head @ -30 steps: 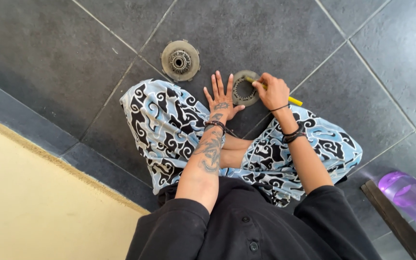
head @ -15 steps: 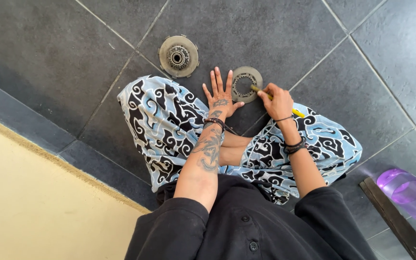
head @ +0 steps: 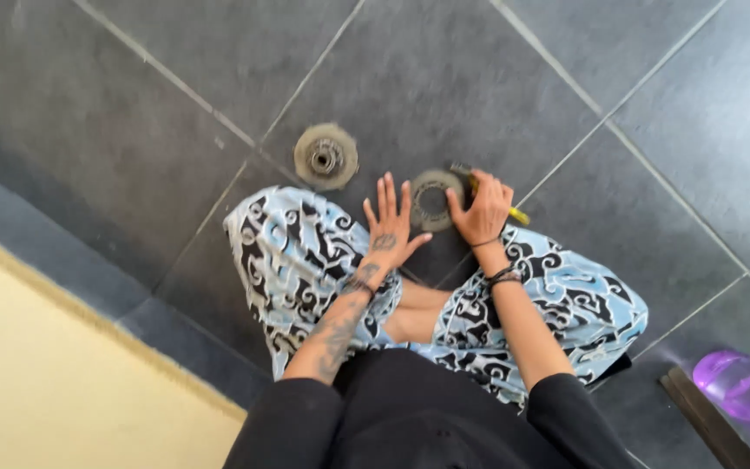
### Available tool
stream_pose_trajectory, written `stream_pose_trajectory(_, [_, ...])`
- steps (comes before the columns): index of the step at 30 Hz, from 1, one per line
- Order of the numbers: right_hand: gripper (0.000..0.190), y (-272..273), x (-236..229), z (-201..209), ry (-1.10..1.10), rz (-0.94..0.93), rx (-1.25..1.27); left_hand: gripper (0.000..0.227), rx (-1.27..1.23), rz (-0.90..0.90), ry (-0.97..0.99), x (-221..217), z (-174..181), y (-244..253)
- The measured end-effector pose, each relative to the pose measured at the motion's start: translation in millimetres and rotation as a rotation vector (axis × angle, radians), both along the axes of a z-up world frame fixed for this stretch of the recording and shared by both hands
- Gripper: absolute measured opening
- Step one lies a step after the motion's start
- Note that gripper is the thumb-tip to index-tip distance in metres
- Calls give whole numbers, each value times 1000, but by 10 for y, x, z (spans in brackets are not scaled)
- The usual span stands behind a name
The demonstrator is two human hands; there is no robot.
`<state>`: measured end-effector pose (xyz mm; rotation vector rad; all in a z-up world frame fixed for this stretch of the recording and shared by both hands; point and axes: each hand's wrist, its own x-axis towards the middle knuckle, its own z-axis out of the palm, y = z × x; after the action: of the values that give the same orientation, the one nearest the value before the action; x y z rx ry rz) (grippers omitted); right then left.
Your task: The person sits on the floor and uses a yellow-handled brush to scrub a circular metal part with gear teeth. They rotate the part to clean different areas and also scrub a second similar metal part resting on the floor.
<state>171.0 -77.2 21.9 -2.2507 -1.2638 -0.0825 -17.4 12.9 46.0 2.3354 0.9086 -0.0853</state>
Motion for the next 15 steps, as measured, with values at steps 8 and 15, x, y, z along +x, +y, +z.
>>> stream_pose_trajectory(8, [41,-16,-12,-93,-120,-38,-9,92,146,336,-416,898,145,836])
stream_pose_trajectory(15, [28,63,54,61,-74,-17,-42,94,515,631,-497,2357,-529,2564])
